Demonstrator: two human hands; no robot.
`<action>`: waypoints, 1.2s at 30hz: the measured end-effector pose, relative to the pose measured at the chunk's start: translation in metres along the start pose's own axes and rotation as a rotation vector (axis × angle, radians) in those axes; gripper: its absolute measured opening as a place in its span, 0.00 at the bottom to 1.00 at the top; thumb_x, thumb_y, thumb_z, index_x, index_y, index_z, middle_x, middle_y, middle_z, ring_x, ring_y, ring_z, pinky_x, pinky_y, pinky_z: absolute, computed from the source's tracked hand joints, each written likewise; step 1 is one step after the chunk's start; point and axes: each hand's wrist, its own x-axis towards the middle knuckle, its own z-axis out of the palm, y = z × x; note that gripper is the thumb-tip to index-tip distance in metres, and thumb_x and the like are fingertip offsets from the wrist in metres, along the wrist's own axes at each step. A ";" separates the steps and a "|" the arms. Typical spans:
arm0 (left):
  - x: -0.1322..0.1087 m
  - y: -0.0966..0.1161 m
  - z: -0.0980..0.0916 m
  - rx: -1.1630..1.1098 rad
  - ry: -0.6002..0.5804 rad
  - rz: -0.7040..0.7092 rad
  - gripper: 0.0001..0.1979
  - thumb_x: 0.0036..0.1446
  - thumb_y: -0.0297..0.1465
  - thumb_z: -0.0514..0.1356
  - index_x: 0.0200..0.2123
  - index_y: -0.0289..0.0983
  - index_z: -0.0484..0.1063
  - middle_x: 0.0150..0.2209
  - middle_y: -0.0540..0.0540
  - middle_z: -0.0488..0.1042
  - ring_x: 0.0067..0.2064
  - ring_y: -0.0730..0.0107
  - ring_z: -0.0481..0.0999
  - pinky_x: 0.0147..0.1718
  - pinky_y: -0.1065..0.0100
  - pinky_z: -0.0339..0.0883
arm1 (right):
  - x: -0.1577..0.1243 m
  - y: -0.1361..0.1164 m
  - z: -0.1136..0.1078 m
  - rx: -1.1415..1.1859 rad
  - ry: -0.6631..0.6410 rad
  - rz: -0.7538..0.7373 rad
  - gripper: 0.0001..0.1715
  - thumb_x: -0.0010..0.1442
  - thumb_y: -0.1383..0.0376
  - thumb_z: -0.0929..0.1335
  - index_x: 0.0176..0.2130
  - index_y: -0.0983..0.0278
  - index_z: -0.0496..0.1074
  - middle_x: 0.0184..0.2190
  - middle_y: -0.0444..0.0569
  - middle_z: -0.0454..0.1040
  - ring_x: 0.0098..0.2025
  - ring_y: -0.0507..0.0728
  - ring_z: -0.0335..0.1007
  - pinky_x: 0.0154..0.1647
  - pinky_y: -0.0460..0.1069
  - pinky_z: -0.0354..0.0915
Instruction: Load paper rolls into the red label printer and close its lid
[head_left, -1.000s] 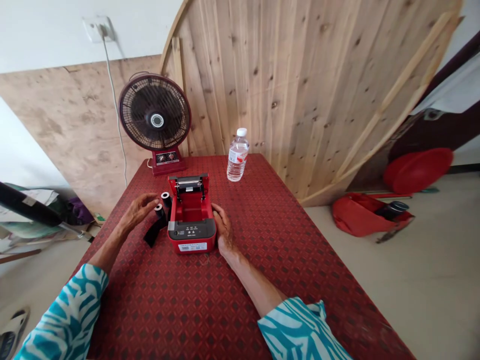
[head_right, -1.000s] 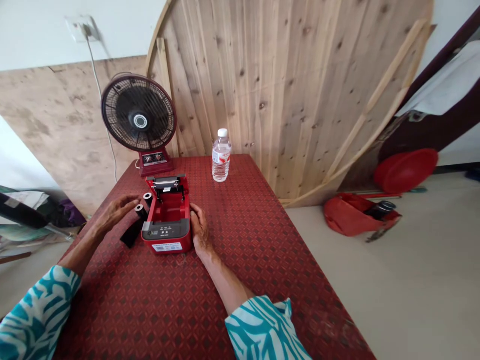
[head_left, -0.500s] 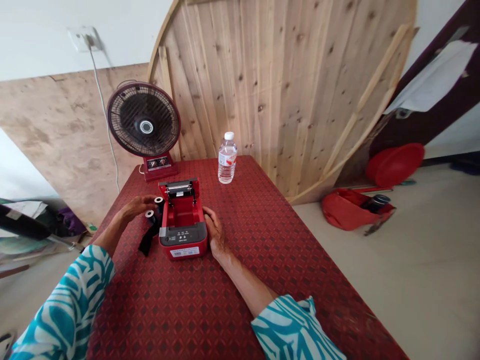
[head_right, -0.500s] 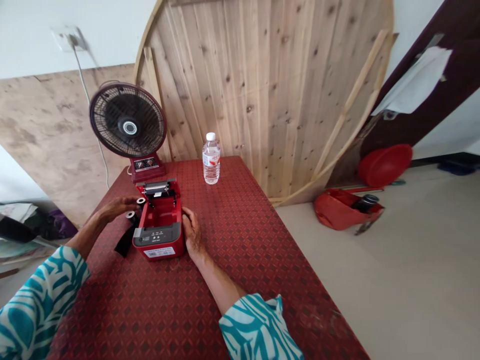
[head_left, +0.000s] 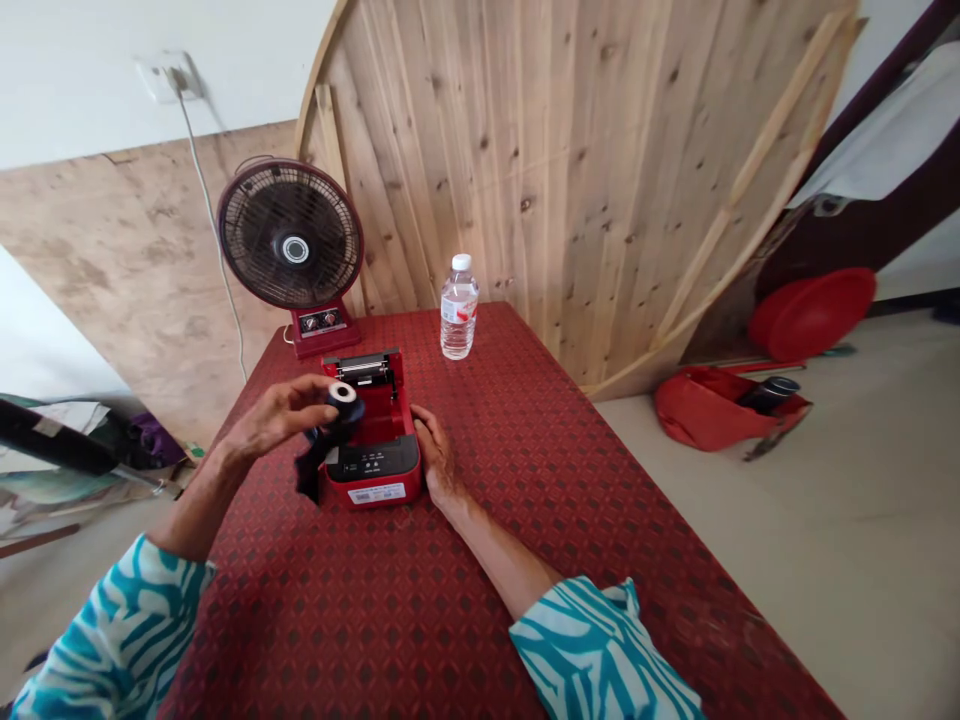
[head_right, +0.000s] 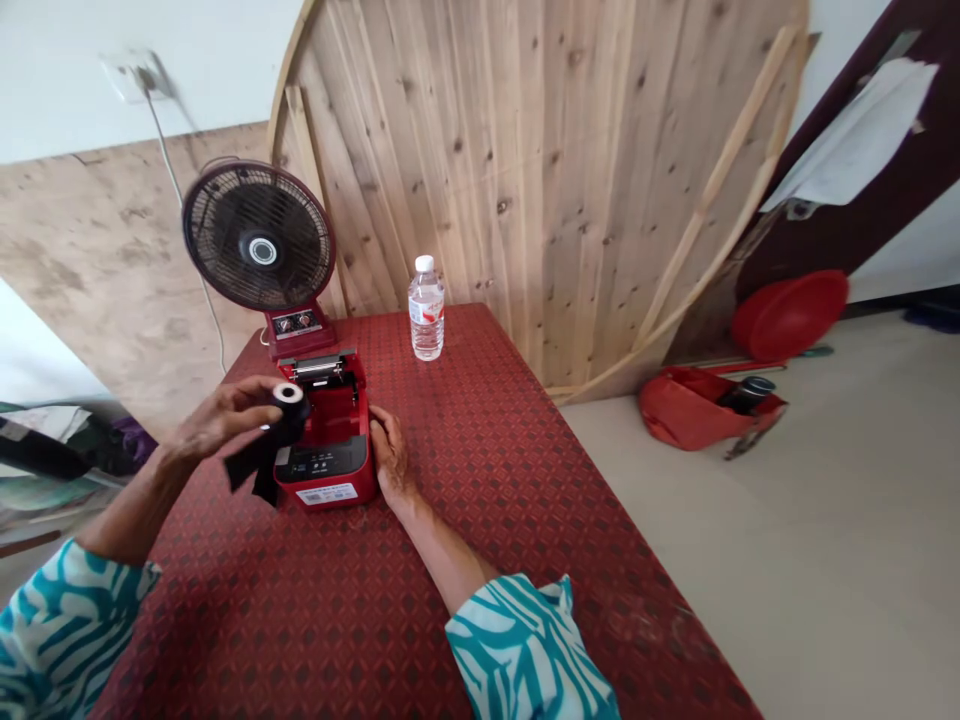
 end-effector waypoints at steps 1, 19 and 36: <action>0.003 0.004 0.010 0.109 -0.035 0.034 0.19 0.48 0.40 0.64 0.43 0.39 0.76 0.41 0.45 0.80 0.41 0.58 0.79 0.42 0.60 0.72 | 0.000 0.000 0.000 -0.003 -0.003 -0.008 0.24 0.60 0.50 0.64 0.51 0.58 0.72 0.52 0.48 0.74 0.56 0.60 0.67 0.60 0.57 0.60; 0.052 -0.002 0.059 1.004 -0.304 0.009 0.15 0.58 0.33 0.60 0.49 0.43 0.76 0.50 0.44 0.78 0.53 0.56 0.76 0.49 0.63 0.68 | -0.001 -0.009 0.000 -0.068 -0.019 -0.057 0.24 0.60 0.52 0.63 0.51 0.59 0.72 0.52 0.49 0.73 0.57 0.58 0.66 0.62 0.55 0.58; -0.029 -0.016 0.065 0.627 0.179 0.535 0.11 0.65 0.33 0.54 0.38 0.38 0.76 0.36 0.46 0.81 0.37 0.66 0.80 0.41 0.64 0.69 | -0.001 0.002 -0.001 -0.016 -0.006 -0.038 0.22 0.61 0.52 0.64 0.50 0.57 0.73 0.52 0.47 0.74 0.56 0.59 0.67 0.62 0.56 0.58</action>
